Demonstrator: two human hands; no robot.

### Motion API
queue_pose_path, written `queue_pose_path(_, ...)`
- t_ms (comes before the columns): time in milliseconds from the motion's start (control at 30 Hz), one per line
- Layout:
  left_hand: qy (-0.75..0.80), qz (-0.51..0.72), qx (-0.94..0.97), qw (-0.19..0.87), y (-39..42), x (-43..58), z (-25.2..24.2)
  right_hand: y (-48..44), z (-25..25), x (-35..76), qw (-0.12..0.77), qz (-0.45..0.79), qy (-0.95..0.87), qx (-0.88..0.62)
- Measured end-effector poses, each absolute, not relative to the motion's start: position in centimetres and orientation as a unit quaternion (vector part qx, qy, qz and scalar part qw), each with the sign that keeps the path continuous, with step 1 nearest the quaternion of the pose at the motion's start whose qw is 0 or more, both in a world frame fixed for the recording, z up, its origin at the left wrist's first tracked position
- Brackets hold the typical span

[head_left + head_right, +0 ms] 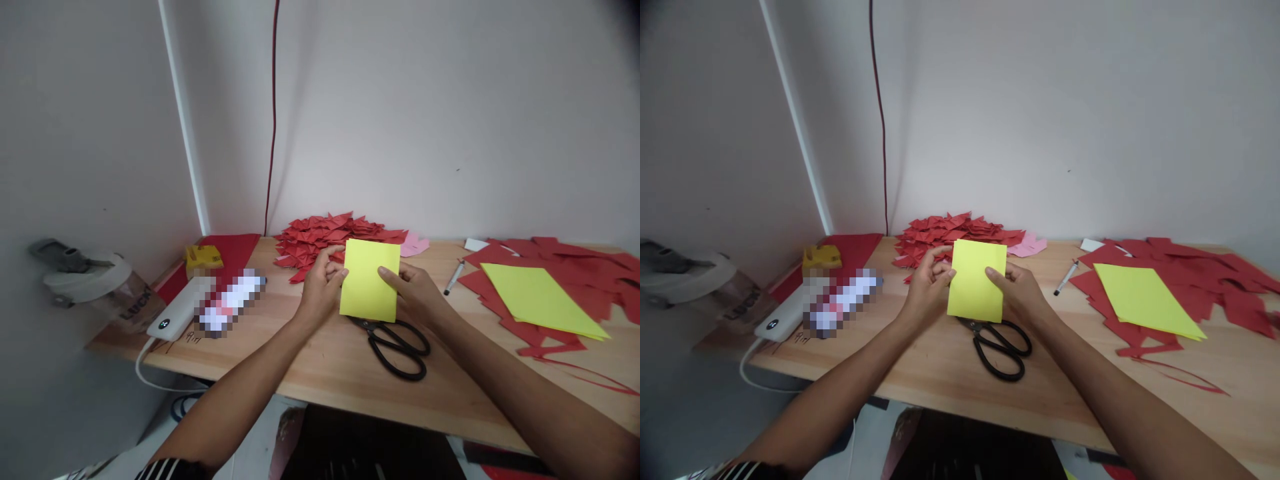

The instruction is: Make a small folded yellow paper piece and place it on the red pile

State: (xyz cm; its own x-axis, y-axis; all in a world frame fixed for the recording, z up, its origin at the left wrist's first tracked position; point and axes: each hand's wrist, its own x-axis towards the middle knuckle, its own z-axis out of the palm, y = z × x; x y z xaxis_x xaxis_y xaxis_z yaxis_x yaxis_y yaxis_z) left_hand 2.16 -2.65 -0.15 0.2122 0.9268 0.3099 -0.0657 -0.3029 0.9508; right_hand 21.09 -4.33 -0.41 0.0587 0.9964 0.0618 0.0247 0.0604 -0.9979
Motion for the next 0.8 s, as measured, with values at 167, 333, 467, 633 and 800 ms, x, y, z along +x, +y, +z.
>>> queue_pose_path(167, 0.351, 0.521, 0.610, 0.482, -2.4, 2.1, -0.5, -4.2, 0.0, 21.4, 0.537, 0.454, -0.535, -0.468)
queue_pose_path(333, 0.346, 0.513, 0.612, 0.492, -2.2, 2.2, -0.7, -4.0, 0.7, 22.3, 0.566, 0.391, -0.561, -0.461)
queue_pose_path(467, 0.337, 0.504, 0.610, 0.510, -2.3, 2.3, -0.6, -3.9, 0.8, 22.9, 0.563, 0.301, -0.587, -0.498)
queue_pose_path(633, 0.336, 0.504, 0.613, 0.507, -2.3, 2.4, -0.6, -3.5, 0.7, 23.0, 0.557, 0.260, -0.607, -0.503)
queue_pose_path(800, 0.343, 0.499, 0.628, 0.489, -2.3, 2.4, -0.5, -3.4, 0.7, 22.9, 0.561, 0.272, -0.603, -0.498)
